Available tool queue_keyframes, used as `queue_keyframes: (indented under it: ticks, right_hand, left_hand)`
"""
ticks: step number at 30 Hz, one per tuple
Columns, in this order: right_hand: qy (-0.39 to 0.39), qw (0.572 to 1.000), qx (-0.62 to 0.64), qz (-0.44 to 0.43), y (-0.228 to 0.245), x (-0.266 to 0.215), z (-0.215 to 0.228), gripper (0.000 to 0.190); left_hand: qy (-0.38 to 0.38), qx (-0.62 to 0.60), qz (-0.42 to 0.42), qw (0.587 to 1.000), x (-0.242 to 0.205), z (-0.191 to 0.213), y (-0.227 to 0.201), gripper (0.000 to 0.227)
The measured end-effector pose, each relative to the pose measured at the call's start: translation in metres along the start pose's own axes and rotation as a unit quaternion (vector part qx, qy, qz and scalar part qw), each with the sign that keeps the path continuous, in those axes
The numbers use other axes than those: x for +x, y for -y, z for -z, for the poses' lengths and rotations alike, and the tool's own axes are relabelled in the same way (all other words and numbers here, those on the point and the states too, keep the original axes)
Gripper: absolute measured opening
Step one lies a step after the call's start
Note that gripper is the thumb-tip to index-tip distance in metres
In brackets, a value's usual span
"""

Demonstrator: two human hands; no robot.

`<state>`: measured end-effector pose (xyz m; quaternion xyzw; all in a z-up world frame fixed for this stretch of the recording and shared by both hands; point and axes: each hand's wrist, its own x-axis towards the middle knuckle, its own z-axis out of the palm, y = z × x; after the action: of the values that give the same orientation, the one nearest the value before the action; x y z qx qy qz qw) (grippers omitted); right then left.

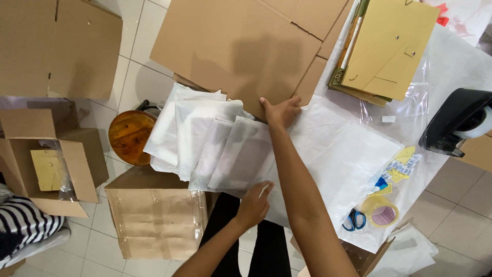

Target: Wrapping individual items in protective paper and packing them into a cardboard box before sealing it with tape.

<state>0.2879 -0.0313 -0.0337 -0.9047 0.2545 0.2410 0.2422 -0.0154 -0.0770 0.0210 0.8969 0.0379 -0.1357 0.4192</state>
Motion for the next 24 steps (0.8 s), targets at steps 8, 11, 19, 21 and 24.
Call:
queue_keyframes:
  ticks: [8, 11, 19, 21, 24]
  right_hand:
    - [0.067, 0.966, 0.251, -0.01, 0.001, -0.009, 0.037, 0.067]
    - [0.074, 0.919, 0.383, 0.051, 0.002, -0.02, 0.047, 0.038]
    - [0.049, 0.866, 0.469, 0.166, 0.004, -0.03, 0.064, 0.028]
    - [0.018, 0.853, 0.498, 0.152, -0.004, -0.017, 0.064, 0.075]
    - [-0.035, 0.846, 0.462, 0.265, -0.01, -0.025, 0.104, 0.047]
  left_hand:
    - [-0.042, 0.094, 0.07, 0.992, -0.063, 0.047, 0.01, 0.067]
    - [-0.048, 0.23, 0.08, 0.969, -0.052, 0.058, 0.021, 0.078]
    - [-0.066, 0.332, 0.13, 0.932, -0.033, 0.052, 0.027, 0.1]
    - [-0.064, 0.304, 0.148, 0.939, -0.032, 0.048, 0.026, 0.098]
    - [-0.05, 0.329, 0.164, 0.929, -0.032, 0.041, 0.027, 0.093]
